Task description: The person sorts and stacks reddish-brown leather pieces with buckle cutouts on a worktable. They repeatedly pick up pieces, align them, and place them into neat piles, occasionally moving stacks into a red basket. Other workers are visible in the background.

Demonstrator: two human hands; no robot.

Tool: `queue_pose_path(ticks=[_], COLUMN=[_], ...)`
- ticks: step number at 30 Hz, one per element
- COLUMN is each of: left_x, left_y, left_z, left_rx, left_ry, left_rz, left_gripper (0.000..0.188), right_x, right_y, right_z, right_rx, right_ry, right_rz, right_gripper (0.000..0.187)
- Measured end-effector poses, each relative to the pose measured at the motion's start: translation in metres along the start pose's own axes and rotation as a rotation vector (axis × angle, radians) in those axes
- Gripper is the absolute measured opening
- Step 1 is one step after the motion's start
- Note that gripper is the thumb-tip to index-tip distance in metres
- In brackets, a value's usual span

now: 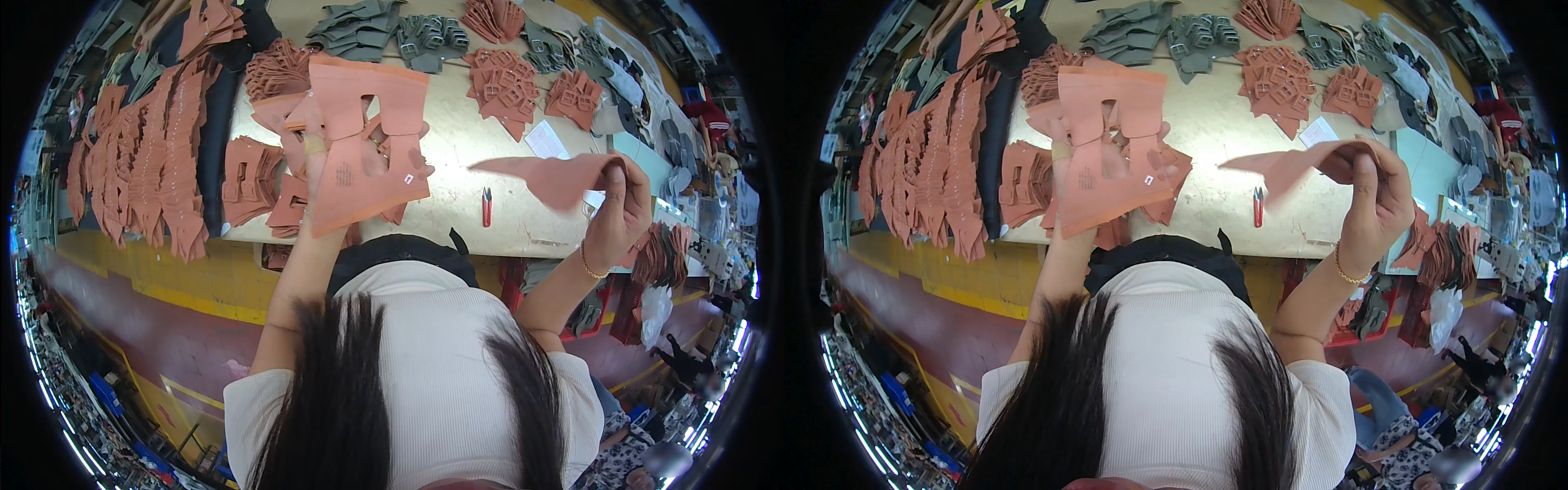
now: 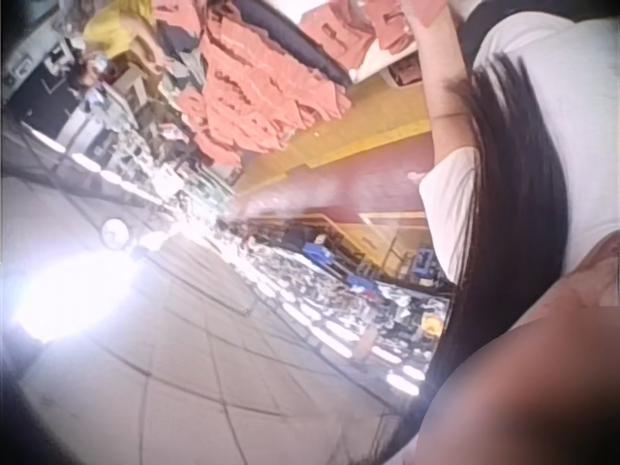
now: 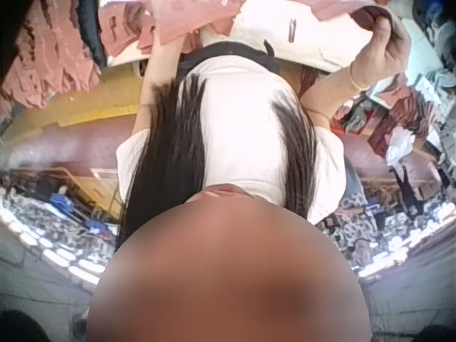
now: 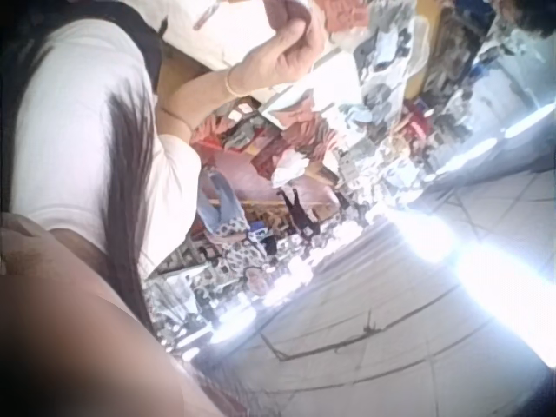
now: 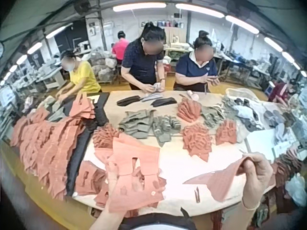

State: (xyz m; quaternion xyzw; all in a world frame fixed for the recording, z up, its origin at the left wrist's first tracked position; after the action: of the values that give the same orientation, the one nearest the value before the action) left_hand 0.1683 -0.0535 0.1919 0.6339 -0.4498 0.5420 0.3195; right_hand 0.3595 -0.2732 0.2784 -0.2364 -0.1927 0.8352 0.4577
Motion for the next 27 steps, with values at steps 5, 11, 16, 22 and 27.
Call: queue_pose_path(ticks=[5, 11, 16, 22, 27], left_x=[0.007, 0.007, 0.002, -0.010, -0.037], left_y=[0.000, -0.004, -0.007, 0.000, 0.004], left_z=[0.001, 0.004, 0.013, 0.014, 0.026], left_rx=[0.000, -0.024, -0.015, 0.124, 0.160], left_ry=[0.025, 0.003, -0.012, -0.058, -0.119], left_rz=[-0.081, -0.041, -0.052, -0.170, -0.326], left_gripper=[0.086, 0.078, 0.071, 0.062, 0.055], right_x=[-0.004, 0.016, 0.053, 0.111, 0.109], right_y=[0.001, -0.009, -0.013, 0.028, 0.057], right_z=[-0.005, -0.007, -0.005, -0.009, -0.020], right_rx=[0.034, 0.101, -0.098, -0.434, -0.276], right_ry=[0.050, 0.037, -0.005, 0.257, 0.271], right_rz=[0.002, 0.037, -0.031, 0.739, 0.995], right_gripper=[0.017, 0.015, 0.012, 0.026, 0.042])
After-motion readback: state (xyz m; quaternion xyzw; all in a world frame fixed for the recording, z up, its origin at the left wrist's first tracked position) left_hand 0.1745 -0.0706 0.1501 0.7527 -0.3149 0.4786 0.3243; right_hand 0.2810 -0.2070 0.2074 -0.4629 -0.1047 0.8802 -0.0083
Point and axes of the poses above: each hand's wrist, its own y-axis away from the middle knuckle, its own x-axis out of the palm, z = x × y, the point moved 1 cm from there along -y, towards the middle knuckle, and after that the axes turned 6 degrees about z, right-handed, at the moved point
